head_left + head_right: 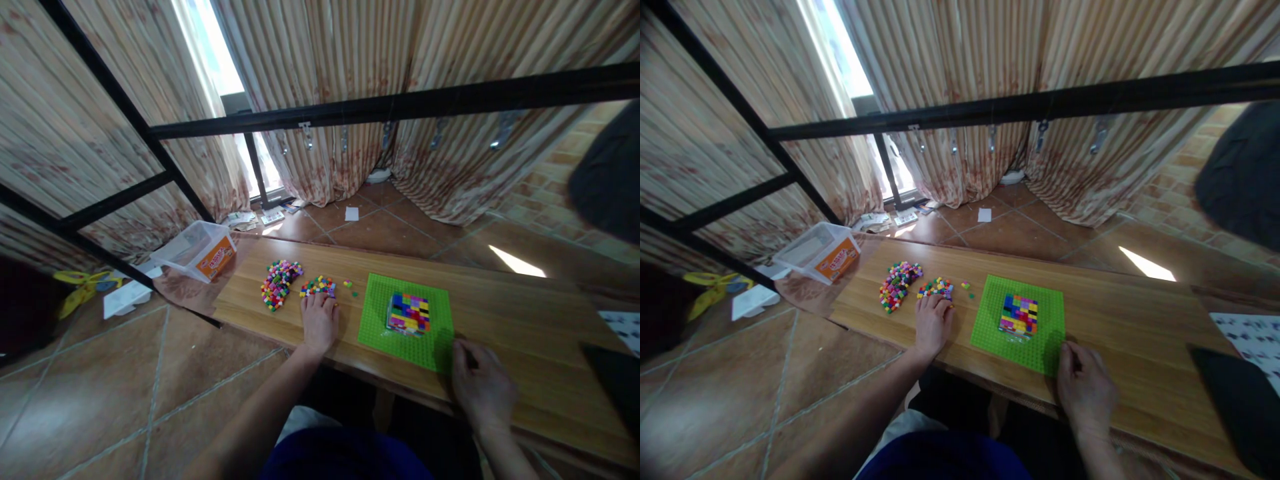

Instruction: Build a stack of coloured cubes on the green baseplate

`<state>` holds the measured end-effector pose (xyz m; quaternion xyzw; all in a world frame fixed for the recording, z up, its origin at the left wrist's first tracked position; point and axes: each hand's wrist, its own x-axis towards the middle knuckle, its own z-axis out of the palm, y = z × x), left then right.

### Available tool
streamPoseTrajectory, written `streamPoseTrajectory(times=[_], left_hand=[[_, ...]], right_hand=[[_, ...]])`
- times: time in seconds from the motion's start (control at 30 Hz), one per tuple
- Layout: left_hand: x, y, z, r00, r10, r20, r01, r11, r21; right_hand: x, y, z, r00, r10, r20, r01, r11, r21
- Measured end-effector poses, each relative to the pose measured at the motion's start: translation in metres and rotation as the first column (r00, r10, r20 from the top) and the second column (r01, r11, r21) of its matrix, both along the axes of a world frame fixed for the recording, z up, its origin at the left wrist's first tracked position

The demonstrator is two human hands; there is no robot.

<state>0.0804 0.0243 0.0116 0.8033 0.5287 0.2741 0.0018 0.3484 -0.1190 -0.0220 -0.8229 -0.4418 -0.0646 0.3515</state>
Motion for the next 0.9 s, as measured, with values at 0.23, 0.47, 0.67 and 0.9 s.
streamPoseTrajectory(times=[0.23,0.47,0.67,0.9], left_hand=[[0.012,-0.013,0.007,0.986,-0.149,0.077,0.150,0.989,-0.015],[0.043,-0.033,0.030,0.910,-0.356,0.214,0.368,0.929,-0.019],[0.066,-0.039,0.044,0.873,-0.420,0.246,0.436,0.900,-0.013],[0.084,-0.037,0.045,0.857,-0.482,0.183,0.494,0.869,-0.024]], right_hand=[[-0.001,0.000,0.002,1.000,0.006,0.004,-0.006,1.000,0.010],[-0.002,0.002,0.001,1.000,-0.004,-0.007,0.004,1.000,0.014],[-0.003,0.002,0.001,1.000,0.012,-0.022,-0.011,1.000,0.026],[-0.006,0.004,0.005,0.997,0.034,-0.068,-0.029,0.997,0.068]])
